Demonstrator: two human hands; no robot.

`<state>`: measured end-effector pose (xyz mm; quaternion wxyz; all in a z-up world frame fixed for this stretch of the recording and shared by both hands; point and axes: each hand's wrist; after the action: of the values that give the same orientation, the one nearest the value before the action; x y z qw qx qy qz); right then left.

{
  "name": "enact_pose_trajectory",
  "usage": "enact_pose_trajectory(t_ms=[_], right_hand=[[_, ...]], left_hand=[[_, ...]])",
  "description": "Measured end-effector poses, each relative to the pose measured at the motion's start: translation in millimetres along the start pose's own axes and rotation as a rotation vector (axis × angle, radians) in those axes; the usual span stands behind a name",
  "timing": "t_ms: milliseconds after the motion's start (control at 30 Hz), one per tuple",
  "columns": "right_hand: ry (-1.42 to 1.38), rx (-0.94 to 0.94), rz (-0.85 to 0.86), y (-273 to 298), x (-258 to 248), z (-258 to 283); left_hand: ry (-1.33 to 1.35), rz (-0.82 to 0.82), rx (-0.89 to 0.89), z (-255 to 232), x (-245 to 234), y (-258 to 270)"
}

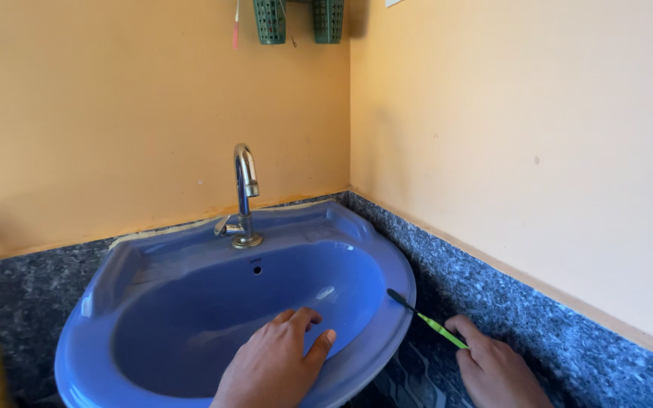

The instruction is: The person scrubs the rim and interior of a blue pedestal sink using a green toothbrush and a bar of soap. They repeatedly wet the brush under the faucet and continue scrubbing different sections of the sink basin and pedestal.

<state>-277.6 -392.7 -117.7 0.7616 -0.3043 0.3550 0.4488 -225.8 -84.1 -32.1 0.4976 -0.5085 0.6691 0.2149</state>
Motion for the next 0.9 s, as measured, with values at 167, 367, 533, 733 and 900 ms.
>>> enact_pose_trajectory(t_ms=[167, 367, 533, 733, 900], right_hand=[[0.116, 0.086, 0.042, 14.4, -25.3, 36.6], [0.155, 0.072, 0.08, 10.2, -28.9, 26.0], [0.065, 0.069, 0.211, 27.1, -4.4, 15.3], [0.074, 0.16, 0.181, 26.4, -12.2, 25.1], [0.051, 0.095, 0.206, 29.0, 13.5, 14.1]], left_hand=[[-0.011, 0.043, -0.021, 0.5, -1.2, 3.2], [-0.009, 0.014, 0.012, -1.8, -5.7, 7.3], [0.005, 0.013, 0.029, -1.4, -6.8, 8.6], [0.022, 0.0, 0.023, -4.1, -7.4, 10.5], [-0.002, -0.014, 0.02, -3.5, -6.2, 13.0]])
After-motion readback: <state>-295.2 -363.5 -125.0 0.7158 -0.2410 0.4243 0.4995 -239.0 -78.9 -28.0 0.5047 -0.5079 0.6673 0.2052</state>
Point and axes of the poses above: each hand's wrist, its own y-axis away from the middle knuckle, its own x-axis out of the palm, z = x × y, and after that the axes turned 1 degree about x, right-handed
